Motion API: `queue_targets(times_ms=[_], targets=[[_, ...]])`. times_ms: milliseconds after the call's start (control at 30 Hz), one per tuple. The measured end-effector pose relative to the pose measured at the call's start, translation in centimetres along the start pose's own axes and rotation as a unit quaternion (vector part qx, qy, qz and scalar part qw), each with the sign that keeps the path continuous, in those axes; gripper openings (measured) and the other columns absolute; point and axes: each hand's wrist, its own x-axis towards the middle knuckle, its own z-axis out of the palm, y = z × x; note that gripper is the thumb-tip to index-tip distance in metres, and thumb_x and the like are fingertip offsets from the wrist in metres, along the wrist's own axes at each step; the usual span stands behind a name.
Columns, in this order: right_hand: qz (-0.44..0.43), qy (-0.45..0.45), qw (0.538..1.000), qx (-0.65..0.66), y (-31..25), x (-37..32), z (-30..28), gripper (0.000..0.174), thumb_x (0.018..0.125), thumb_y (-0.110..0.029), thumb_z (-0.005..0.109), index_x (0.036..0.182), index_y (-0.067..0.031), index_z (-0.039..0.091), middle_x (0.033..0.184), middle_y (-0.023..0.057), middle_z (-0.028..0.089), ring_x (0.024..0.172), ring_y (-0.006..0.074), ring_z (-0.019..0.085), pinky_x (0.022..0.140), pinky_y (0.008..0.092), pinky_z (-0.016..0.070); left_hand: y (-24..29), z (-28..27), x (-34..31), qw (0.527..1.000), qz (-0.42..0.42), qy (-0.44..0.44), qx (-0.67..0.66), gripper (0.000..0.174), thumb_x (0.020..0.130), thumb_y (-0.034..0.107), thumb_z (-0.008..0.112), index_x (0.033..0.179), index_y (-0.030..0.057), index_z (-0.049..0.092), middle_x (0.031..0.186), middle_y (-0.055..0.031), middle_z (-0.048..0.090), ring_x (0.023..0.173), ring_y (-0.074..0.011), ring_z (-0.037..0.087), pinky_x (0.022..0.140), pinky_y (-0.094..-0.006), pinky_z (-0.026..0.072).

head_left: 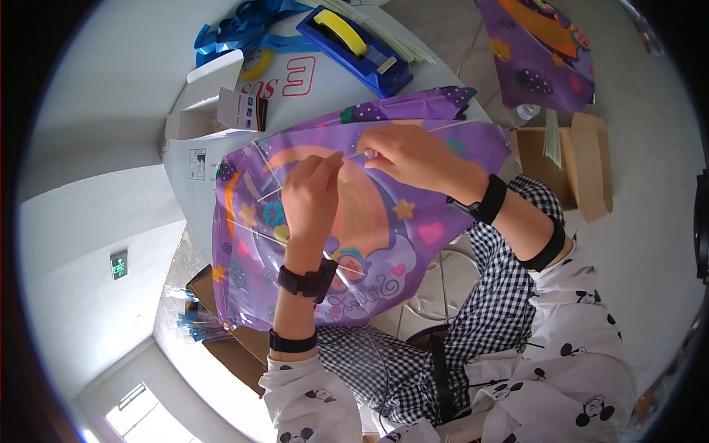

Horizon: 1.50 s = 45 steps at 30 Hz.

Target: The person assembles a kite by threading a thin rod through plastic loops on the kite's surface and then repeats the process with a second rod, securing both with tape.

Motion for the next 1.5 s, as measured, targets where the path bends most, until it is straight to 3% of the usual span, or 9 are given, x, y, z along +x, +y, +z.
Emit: queue_targets(times_ms=[367, 467, 600, 700, 1100, 1300, 1400, 1433, 1500], targets=[[0.059, -0.007, 0.996, 0.063, 0.4, -0.6, 0.3, 0.024, 0.075, -0.004, 0.074, 0.093, -0.0028, 0.058, 0.08, 0.0094, 0.06, 0.074, 0.0229, 0.062, 0.063, 0.0337, 0.0483, 0.6, 1.7, 0.2, 0.999, 0.05, 0.001, 0.005, 0.021, 0.077, 0.002, 0.07, 0.097, 0.0077, 0.07, 0.078, -0.0052, 0.061, 0.074, -0.0251, 0.06, 0.067, -0.0368, 0.0482], [0.073, 0.008, 0.994, 0.079, 1.2, -0.9, 0.8, 0.019, 0.076, -0.008, 0.069, 0.087, -0.0042, 0.055, 0.077, 0.0103, 0.061, 0.073, 0.0299, 0.061, 0.063, 0.0385, 0.0468, 0.4, 2.5, 0.1, 0.997, 0.076, 0.001, 0.011, 0.02, 0.077, 0.002, 0.07, 0.096, 0.0075, 0.07, 0.079, -0.0058, 0.061, 0.074, -0.0252, 0.061, 0.067, -0.037, 0.0485], [0.107, -0.008, 0.994, 0.033, 1.0, -1.0, 0.5, 0.017, 0.076, -0.007, 0.069, 0.084, -0.0033, 0.054, 0.076, 0.0109, 0.062, 0.072, 0.0306, 0.062, 0.064, 0.0392, 0.0479, 0.3, 3.6, -0.1, 0.995, 0.071, -0.052, 0.04, 0.031, 0.078, -0.001, 0.061, 0.107, 0.0071, 0.065, 0.084, -0.006, 0.06, 0.08, -0.0238, 0.061, 0.07, -0.0363, 0.0495], [0.092, 0.012, 0.996, 0.008, 1.2, -0.9, 0.4, 0.017, 0.076, -0.006, 0.069, 0.084, -0.0029, 0.054, 0.076, 0.0109, 0.061, 0.072, 0.0308, 0.061, 0.064, 0.0398, 0.0478, -0.2, 4.0, -0.3, 0.997, 0.063, -0.033, 0.01, 0.035, 0.081, -0.001, 0.062, 0.114, 0.0098, 0.065, 0.086, -0.008, 0.062, 0.08, -0.0283, 0.061, 0.071, -0.0389, 0.0495], [0.116, -0.028, 0.99, 0.07, 1.8, -1.9, 1.4, 0.022, 0.077, -0.002, 0.072, 0.09, -0.0014, 0.054, 0.081, 0.0103, 0.06, 0.074, 0.0236, 0.06, 0.068, 0.0337, 0.0484, -2.2, 4.2, -2.2, 0.997, 0.012, -0.077, -0.025, 0.035, 0.077, -0.003, 0.06, 0.109, 0.0092, 0.068, 0.09, -0.0069, 0.062, 0.083, -0.0273, 0.062, 0.076, -0.0386, 0.0506], [0.124, 0.05, 0.991, -0.021, 2.4, -1.6, 1.9, 0.023, 0.077, 0.0, 0.07, 0.09, -0.0023, 0.051, 0.083, 0.0114, 0.06, 0.076, 0.0293, 0.061, 0.066, 0.0376, 0.0485, -1.3, 4.3, -1.9, 0.997, 0.01, 0.048, 0.067, 0.043, 0.086, 0.003, 0.059, 0.129, 0.004, 0.054, 0.127, -0.0141, 0.054, 0.118, -0.0322, 0.052, 0.099, -0.0445, 0.0411], [0.183, 0.045, 0.98, -0.062, 2.4, -1.7, 1.6, 0.021, 0.078, -0.003, 0.068, 0.091, -0.0023, 0.051, 0.085, 0.0151, 0.06, 0.083, 0.0351, 0.061, 0.066, 0.0448, 0.0488, -1.1, 5.4, -2.9, 0.999, -0.03, -0.007, 0.02, 0.055, 0.087, 0.008, 0.06, 0.139, 0.001, 0.042, 0.143, -0.0169, 0.043, 0.135, -0.0348, 0.038, 0.11, -0.047, 0.0333], [0.177, 0.041, 0.981, -0.073, 2.4, -1.8, 1.6, 0.022, 0.078, -0.003, 0.067, 0.092, -0.0021, 0.051, 0.086, 0.0151, 0.06, 0.083, 0.0351, 0.061, 0.067, 0.0447, 0.0492, -1.3, 5.8, -3.6, 0.997, -0.05, -0.054, 0.023, 0.062, 0.089, 0.015, 0.06, 0.144, 0.0015, 0.035, 0.15, -0.0173, 0.035, 0.142, -0.0348, 0.028, 0.115, -0.0479, 0.0261], [0.165, 0.033, 0.981, -0.098, 2.3, -2.0, 1.7, 0.023, 0.078, -0.002, 0.067, 0.093, -0.0017, 0.05, 0.089, 0.0151, 0.059, 0.084, 0.0352, 0.062, 0.068, 0.0446, 0.05, -1.1, 6.6, -4.9, 0.992, -0.057, -0.092, 0.058, 0.065, 0.091, 0.023, 0.059, 0.146, 0.0032, 0.033, 0.153, -0.0162, 0.032, 0.143, -0.0341, 0.027, 0.116, -0.0478, 0.0257]])
